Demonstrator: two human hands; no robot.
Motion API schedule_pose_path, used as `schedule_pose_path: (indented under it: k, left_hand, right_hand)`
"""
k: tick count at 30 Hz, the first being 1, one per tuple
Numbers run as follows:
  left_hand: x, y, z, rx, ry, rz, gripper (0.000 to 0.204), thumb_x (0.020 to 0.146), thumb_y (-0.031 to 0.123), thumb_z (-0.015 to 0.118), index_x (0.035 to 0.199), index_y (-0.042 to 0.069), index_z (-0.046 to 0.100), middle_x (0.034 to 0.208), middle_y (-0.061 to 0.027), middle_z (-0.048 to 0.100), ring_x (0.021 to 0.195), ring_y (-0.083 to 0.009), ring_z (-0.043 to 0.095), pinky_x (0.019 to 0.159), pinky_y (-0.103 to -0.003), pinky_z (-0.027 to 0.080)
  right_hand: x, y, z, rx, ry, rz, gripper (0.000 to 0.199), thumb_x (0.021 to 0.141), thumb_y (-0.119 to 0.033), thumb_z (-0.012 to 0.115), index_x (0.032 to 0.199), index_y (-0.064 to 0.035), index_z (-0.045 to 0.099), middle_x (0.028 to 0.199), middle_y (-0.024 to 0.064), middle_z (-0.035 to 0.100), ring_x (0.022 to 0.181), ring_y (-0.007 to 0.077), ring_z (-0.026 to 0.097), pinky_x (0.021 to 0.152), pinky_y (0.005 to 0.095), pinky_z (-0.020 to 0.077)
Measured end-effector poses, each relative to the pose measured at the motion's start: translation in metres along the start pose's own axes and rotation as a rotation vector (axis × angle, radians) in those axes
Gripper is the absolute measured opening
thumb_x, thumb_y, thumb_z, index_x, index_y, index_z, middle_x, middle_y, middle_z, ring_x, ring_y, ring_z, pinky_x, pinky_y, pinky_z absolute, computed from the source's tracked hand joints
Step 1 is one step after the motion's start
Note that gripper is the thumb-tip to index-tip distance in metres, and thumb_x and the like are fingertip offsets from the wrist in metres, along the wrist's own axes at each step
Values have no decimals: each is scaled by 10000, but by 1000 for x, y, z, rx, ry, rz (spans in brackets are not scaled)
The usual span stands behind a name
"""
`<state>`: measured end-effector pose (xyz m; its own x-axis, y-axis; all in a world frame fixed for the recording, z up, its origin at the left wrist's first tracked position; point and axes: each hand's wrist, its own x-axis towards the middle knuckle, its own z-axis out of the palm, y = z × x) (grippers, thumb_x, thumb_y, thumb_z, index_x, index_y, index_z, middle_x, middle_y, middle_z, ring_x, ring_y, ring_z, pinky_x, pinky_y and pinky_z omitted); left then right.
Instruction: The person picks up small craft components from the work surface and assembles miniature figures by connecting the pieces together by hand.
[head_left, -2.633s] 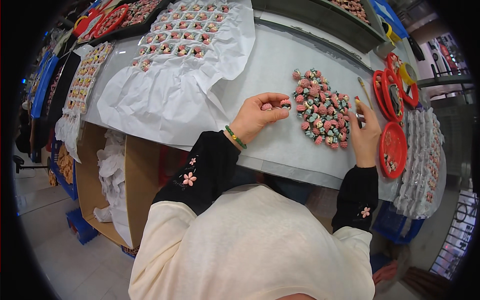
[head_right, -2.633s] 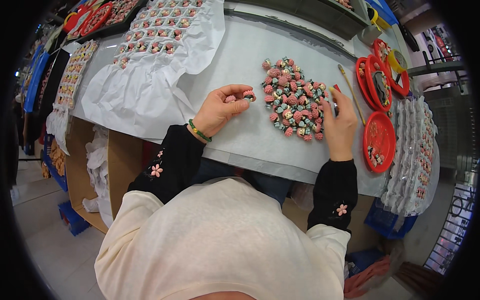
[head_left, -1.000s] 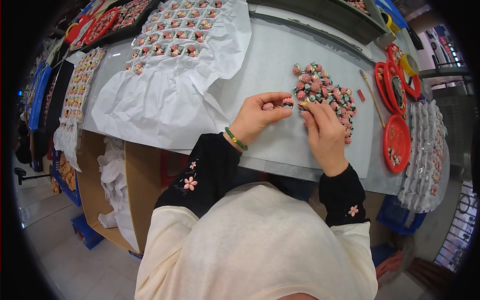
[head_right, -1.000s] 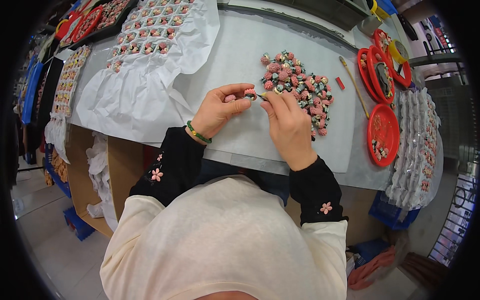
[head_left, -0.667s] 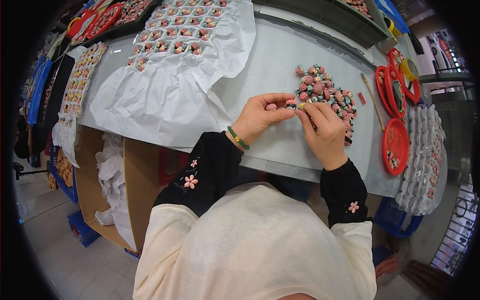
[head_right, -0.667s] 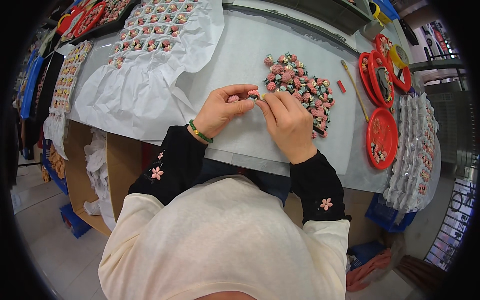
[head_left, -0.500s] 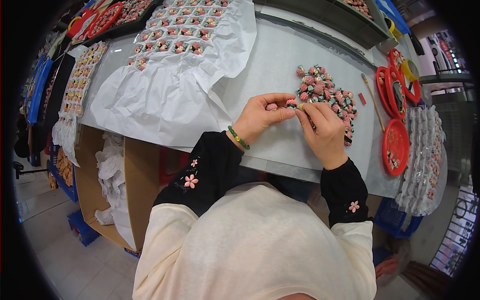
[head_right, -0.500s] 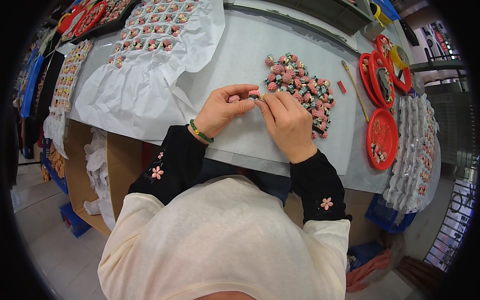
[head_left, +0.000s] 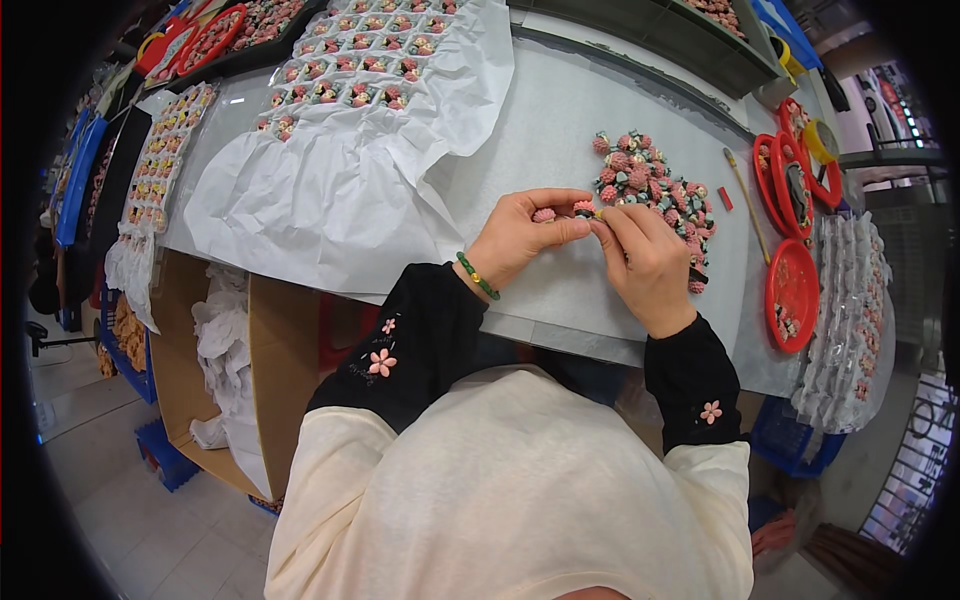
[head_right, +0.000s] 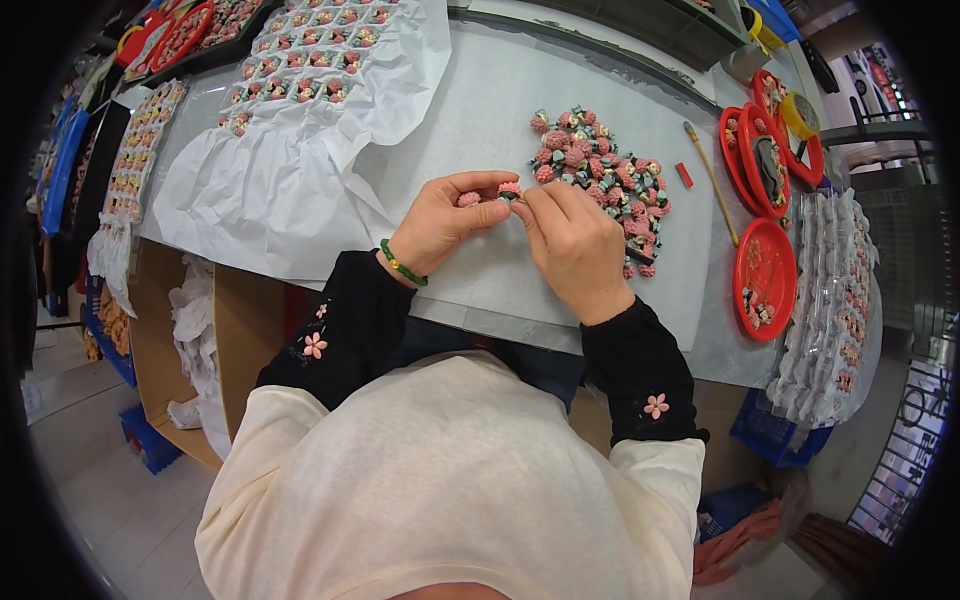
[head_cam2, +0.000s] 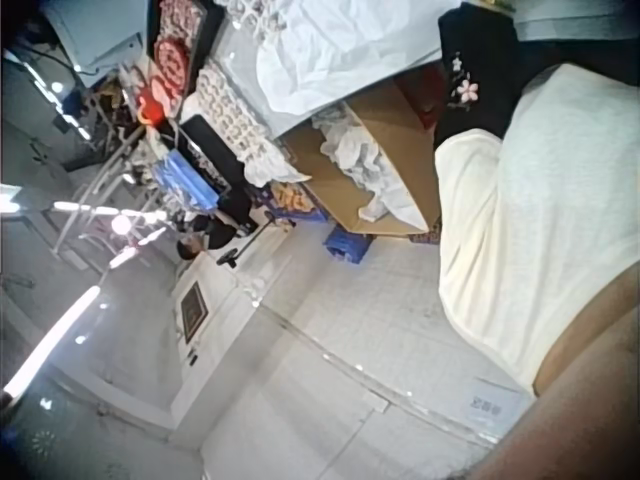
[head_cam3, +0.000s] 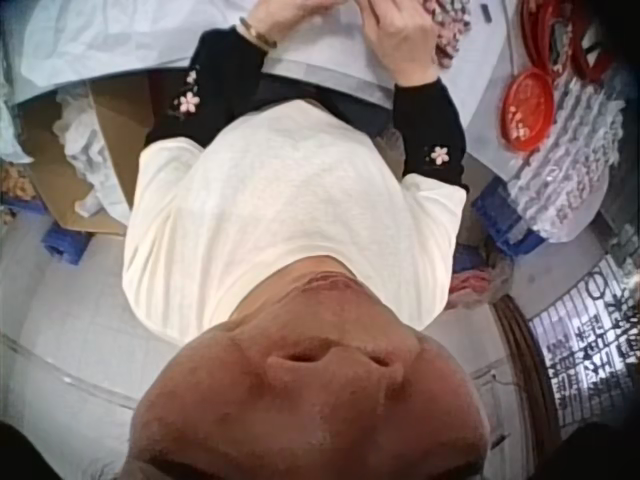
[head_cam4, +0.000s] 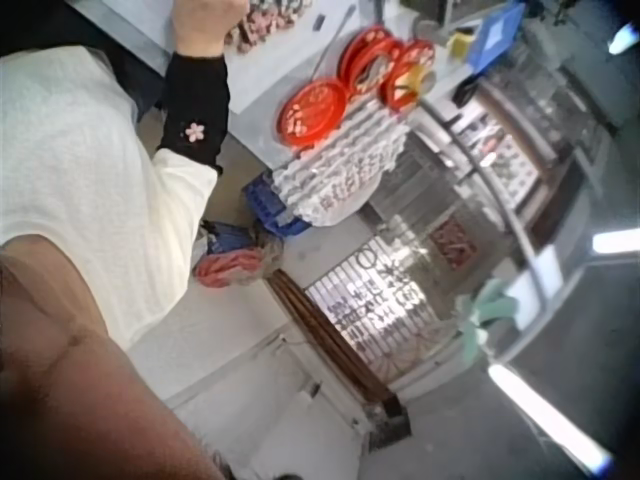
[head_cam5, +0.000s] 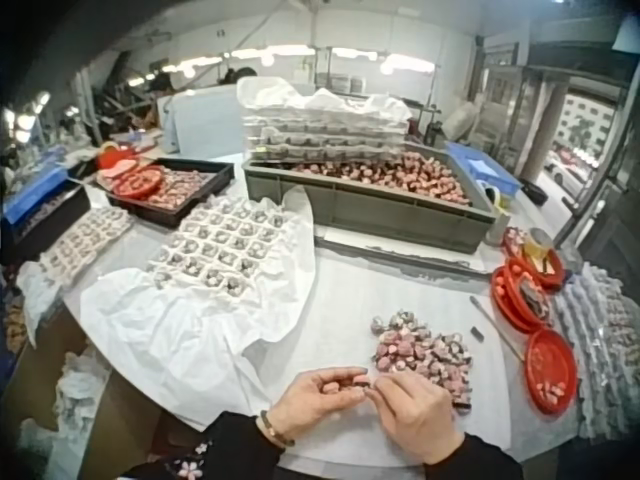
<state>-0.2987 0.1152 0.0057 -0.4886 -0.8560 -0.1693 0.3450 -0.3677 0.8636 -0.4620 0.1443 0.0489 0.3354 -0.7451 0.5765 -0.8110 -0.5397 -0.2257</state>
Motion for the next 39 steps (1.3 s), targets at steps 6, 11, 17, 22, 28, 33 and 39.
schedule_pose_path:
  k: [6, 11, 17, 22, 28, 33, 39]
  left_hand:
    - [0, -1, 0, 14, 6, 13, 372, 762, 66, 669, 1110, -13, 564, 798, 28, 518, 650, -30, 437, 573, -160, 365]
    - [0, -1, 0, -8, 5, -1, 368, 761, 66, 671, 1105, -13, 568, 804, 26, 521, 655, -29, 438, 578, -159, 367]
    - [0, 1, 1, 12, 11, -4, 366, 760, 68, 672, 1103, -9, 572, 816, 25, 528, 664, -25, 439, 578, -156, 366]
    - [-2, 4, 2, 38, 29, -1, 366, 752, 63, 675, 1098, -5, 578, 815, 27, 538, 656, -19, 442, 572, -146, 359]
    - [-1, 1, 0, 0, 32, -14, 371, 710, 74, 717, 1053, -13, 604, 873, -4, 596, 704, -29, 474, 628, -159, 400]
    - [0, 1, 0, 8, 32, 7, 372, 708, 69, 718, 1051, -16, 604, 877, -4, 596, 705, -27, 475, 628, -157, 400]
    - [-1, 3, 1, 11, 35, 6, 367, 722, 56, 701, 1066, -13, 593, 866, 5, 574, 690, -24, 464, 610, -151, 387]
  right_hand:
    - [-1, 0, 1, -12, -3, 17, 121, 738, -124, 651, 807, -52, 582, 729, 41, 547, 621, 208, 563, 503, 308, 445]
    - [-2, -1, 3, -23, 0, 26, 124, 737, -124, 653, 807, -51, 582, 738, 42, 556, 626, 209, 568, 503, 307, 447]
    - [-4, -1, 5, -35, 5, 57, 134, 735, -124, 658, 811, -46, 580, 745, 49, 559, 629, 213, 571, 502, 309, 451]
    - [-4, -1, 5, -24, 8, 41, 136, 731, -118, 659, 815, -47, 580, 739, 43, 554, 634, 210, 569, 504, 306, 451]
    - [-1, 0, 1, -42, -14, 1, 133, 721, -111, 662, 814, -58, 582, 736, 38, 552, 633, 201, 566, 506, 302, 448]
    - [-3, 0, 5, -33, 12, 30, 127, 723, -110, 661, 808, -61, 581, 727, 34, 547, 625, 195, 560, 502, 304, 443]
    - [-3, 1, 3, -25, 14, -1, 128, 724, -114, 664, 804, -56, 582, 726, 37, 549, 621, 198, 559, 501, 302, 443]
